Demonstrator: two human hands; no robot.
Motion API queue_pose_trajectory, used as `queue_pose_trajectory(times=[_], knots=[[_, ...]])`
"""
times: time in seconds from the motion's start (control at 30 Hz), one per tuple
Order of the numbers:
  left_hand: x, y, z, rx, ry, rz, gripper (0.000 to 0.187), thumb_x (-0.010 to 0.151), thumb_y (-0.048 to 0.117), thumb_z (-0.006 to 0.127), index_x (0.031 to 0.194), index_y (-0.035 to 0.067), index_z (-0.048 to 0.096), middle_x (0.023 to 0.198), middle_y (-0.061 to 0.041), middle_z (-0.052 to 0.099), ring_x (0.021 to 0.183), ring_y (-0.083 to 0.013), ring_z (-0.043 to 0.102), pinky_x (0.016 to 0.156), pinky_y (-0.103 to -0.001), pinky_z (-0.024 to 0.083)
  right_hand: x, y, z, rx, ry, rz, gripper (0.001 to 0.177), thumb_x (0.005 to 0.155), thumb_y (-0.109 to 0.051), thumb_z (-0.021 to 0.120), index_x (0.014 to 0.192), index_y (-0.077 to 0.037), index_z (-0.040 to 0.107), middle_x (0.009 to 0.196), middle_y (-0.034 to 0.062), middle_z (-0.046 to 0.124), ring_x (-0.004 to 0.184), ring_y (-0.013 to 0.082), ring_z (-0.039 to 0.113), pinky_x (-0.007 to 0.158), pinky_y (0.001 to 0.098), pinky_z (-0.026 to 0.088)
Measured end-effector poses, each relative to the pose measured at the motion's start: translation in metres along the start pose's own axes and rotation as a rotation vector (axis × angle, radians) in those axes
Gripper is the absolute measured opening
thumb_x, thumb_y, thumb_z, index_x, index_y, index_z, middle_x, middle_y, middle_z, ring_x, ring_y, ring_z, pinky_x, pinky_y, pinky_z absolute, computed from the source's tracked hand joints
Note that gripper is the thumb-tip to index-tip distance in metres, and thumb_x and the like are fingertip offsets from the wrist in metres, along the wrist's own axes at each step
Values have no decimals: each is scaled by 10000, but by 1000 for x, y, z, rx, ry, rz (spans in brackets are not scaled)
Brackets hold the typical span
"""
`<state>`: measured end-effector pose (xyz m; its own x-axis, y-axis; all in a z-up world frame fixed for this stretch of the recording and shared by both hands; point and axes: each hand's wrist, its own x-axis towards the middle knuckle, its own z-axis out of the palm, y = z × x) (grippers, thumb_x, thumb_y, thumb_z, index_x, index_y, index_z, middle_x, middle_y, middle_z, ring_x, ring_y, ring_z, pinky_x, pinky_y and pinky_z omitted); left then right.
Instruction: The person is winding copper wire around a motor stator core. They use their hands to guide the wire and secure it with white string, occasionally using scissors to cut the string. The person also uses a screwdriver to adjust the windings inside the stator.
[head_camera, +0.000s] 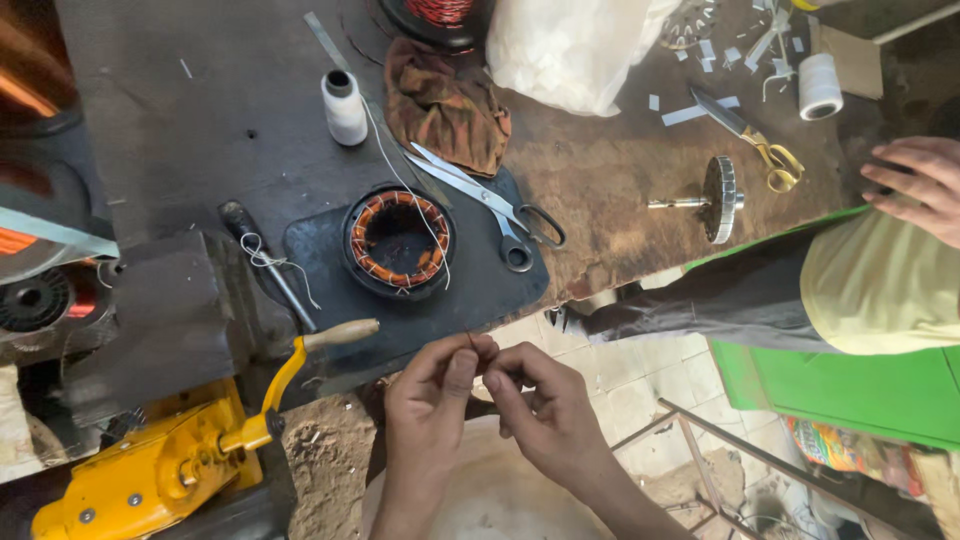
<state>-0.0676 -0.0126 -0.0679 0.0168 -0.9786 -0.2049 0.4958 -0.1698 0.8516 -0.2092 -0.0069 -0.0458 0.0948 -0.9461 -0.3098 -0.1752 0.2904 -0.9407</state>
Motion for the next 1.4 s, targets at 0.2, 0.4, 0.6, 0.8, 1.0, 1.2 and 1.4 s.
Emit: queue_pose_trajectory(times=[0.2, 0.4, 0.6, 0.8, 1.0, 1.2, 1.4], knots=[[-8, -16, 4, -58, 28, 65, 215, 1069, 172, 557, 1147, -22, 608, 971, -33, 633, 831, -61, 588, 706, -229, 513, -9, 31, 6, 116, -46, 25, 99, 1002, -77, 585, 1029, 14, 612, 847, 49, 682, 606, 67, 602, 507, 230, 510], [-12, -9, 12, -105, 55, 77, 183, 1058, 152, 553, 1175, 14, 525, 906, -32, 593, 727, -40, 513, 559, -210, 443, -4, 29, 6, 211, -116, -8, 93, 1048, -58, 578, 1039, 31, 605, 834, 63, 644, 638, 102, 625, 562, 255, 531], [-22, 16, 16, 384, 127, 126, 191, 1021, 171, 604, 1124, 14, 568, 859, -87, 690, 756, -108, 688, 624, -283, 560, 4, -14, -17, -267, -226, -409, 218, 957, -41, 677, 1165, 23, 658, 1046, 74, 684, 920, 142, 711, 755, 267, 593], [-33, 33, 24, 671, 46, 241, 251, 1003, 148, 571, 1186, -11, 507, 961, -166, 673, 852, -288, 715, 728, -404, 554, 12, -20, -40, -72, -204, -277, 205, 961, -16, 684, 1160, 27, 659, 1081, 75, 689, 964, 133, 705, 800, 282, 635], [-36, 44, 24, 776, 43, 283, 197, 1002, 152, 584, 1127, 4, 550, 942, -170, 677, 903, -357, 682, 751, -458, 527, 14, 1, -38, 62, -148, -214, 146, 957, 6, 688, 1091, 66, 685, 970, 96, 742, 859, 142, 733, 783, 292, 636], [-36, 42, 19, 802, 50, 246, 168, 990, 142, 571, 1087, 9, 537, 925, -159, 678, 904, -365, 668, 755, -487, 509, 5, 14, -26, 144, -21, -70, 155, 941, -30, 712, 1054, 74, 699, 925, 101, 746, 802, 146, 718, 713, 288, 617], [-36, 42, 14, 933, 17, 234, 160, 973, 133, 581, 1081, 22, 539, 963, -177, 680, 925, -377, 663, 756, -503, 512, 0, -1, -2, -604, 214, -810, 175, 903, -28, 773, 1054, -10, 685, 967, 79, 705, 820, 194, 710, 661, 306, 570]])
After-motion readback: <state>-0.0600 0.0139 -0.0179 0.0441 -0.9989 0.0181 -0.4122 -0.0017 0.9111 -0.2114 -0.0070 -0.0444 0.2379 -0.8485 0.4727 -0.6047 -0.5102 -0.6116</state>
